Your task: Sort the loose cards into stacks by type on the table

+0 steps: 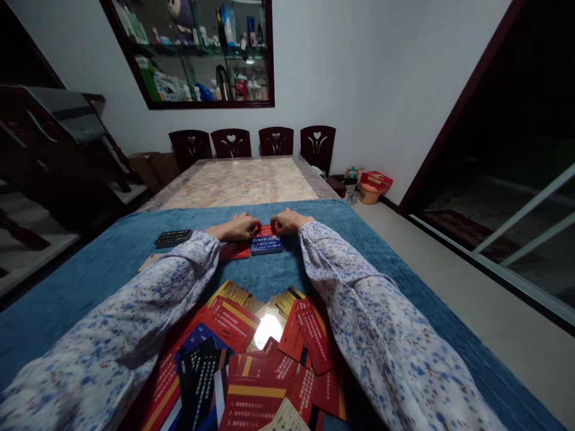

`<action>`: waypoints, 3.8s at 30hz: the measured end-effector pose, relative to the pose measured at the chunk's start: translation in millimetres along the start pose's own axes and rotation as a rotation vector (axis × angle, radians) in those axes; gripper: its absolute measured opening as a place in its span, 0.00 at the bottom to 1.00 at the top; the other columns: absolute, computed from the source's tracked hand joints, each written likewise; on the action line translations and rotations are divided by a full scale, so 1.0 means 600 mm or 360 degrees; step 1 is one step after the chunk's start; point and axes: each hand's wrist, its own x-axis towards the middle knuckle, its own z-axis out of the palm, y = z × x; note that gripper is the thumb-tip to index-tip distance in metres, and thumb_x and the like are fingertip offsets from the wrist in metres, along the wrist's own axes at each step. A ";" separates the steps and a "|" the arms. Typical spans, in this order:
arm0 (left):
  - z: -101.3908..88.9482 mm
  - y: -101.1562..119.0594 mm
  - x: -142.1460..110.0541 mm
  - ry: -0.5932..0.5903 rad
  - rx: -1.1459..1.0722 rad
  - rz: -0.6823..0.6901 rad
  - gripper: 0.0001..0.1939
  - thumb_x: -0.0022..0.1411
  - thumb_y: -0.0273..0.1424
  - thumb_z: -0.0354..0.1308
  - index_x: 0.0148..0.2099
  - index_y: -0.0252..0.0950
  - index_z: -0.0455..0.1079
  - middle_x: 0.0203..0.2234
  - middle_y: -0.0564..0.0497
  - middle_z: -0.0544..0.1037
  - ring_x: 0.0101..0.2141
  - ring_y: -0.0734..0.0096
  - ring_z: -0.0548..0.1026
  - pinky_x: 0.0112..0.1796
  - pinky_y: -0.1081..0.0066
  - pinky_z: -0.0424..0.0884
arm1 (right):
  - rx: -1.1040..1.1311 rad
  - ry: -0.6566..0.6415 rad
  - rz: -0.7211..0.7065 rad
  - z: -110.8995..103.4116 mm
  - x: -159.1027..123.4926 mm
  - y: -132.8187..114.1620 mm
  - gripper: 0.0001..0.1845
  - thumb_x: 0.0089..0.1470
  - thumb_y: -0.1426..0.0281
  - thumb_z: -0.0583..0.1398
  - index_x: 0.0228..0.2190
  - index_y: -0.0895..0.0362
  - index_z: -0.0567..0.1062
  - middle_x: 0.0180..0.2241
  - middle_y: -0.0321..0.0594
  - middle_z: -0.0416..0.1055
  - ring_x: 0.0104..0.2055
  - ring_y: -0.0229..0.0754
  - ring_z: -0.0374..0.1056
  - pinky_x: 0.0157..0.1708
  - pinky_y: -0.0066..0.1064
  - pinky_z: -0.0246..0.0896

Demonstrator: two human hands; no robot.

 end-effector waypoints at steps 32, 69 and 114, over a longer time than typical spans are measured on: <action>0.004 -0.004 0.007 0.0016 -0.0020 -0.0024 0.20 0.57 0.24 0.57 0.50 0.40 0.79 0.43 0.45 0.82 0.52 0.52 0.75 0.53 0.58 0.72 | -0.0019 0.0066 -0.0085 0.014 0.014 0.023 0.19 0.56 0.61 0.65 0.49 0.47 0.83 0.44 0.40 0.83 0.47 0.46 0.77 0.48 0.27 0.65; 0.042 0.083 -0.083 0.0619 -0.0171 0.0457 0.14 0.69 0.26 0.52 0.42 0.37 0.80 0.43 0.42 0.80 0.51 0.55 0.70 0.53 0.56 0.66 | -0.0135 0.0289 0.0121 -0.033 -0.160 -0.023 0.15 0.58 0.74 0.59 0.41 0.55 0.84 0.42 0.45 0.82 0.46 0.47 0.72 0.38 0.31 0.55; 0.078 0.341 -0.198 0.0367 -0.0060 0.1373 0.21 0.66 0.48 0.60 0.56 0.45 0.77 0.47 0.44 0.77 0.48 0.52 0.70 0.53 0.52 0.61 | 0.0068 0.0315 0.0141 0.076 -0.319 -0.028 0.14 0.64 0.71 0.56 0.42 0.54 0.83 0.45 0.44 0.81 0.48 0.48 0.67 0.43 0.34 0.53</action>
